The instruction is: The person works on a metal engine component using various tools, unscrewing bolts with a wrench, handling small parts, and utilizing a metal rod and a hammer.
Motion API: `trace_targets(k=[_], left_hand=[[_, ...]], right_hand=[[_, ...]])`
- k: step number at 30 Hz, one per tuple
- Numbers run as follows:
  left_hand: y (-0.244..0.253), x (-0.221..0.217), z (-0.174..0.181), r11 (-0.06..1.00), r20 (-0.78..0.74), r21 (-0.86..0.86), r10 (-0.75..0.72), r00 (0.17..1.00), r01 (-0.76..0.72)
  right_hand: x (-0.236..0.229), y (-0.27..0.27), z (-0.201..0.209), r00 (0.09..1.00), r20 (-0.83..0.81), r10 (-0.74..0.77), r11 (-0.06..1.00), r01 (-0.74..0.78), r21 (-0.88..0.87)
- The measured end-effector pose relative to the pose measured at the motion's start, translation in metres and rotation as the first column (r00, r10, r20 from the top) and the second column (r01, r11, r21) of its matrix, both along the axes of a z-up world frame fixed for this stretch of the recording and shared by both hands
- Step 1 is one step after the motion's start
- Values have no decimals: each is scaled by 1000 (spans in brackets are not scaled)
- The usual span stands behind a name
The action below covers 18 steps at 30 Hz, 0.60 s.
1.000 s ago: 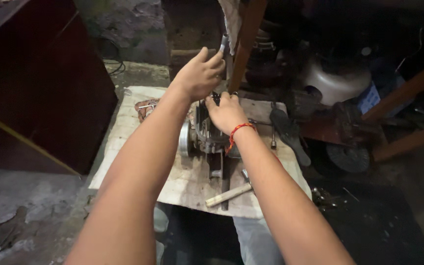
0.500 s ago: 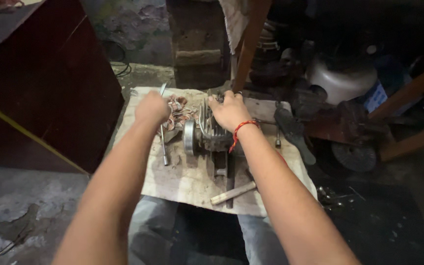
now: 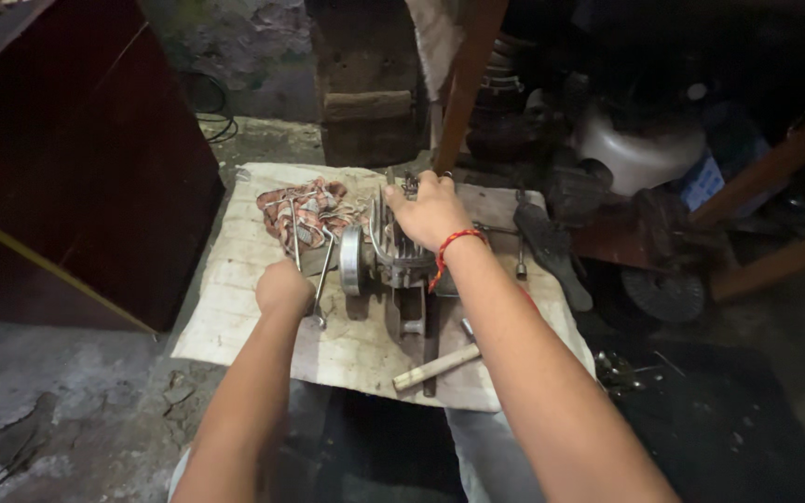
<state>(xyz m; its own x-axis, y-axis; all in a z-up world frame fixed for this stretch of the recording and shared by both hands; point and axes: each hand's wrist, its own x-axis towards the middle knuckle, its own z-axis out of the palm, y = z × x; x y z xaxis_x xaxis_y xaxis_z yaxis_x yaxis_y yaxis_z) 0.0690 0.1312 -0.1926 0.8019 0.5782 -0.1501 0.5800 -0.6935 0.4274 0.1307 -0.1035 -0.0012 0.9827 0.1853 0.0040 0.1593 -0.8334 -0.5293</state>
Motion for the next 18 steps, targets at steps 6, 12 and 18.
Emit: trace_targets(k=[6, 12, 18], left_hand=[[39, 19, -26, 953, 264, -278, 198, 944, -122], [9, 34, 61, 733, 790, -565, 348, 505, 379], [-85, 51, 188, 358, 851, -523, 269, 451, 774]], right_hand=[[1, 1, 1, 999, -30, -11, 1000, 12, 25], [9, 2, -7, 1000, -8, -26, 999, 26, 40], [25, 2, -25, 998, 32, -49, 993, 45, 111]])
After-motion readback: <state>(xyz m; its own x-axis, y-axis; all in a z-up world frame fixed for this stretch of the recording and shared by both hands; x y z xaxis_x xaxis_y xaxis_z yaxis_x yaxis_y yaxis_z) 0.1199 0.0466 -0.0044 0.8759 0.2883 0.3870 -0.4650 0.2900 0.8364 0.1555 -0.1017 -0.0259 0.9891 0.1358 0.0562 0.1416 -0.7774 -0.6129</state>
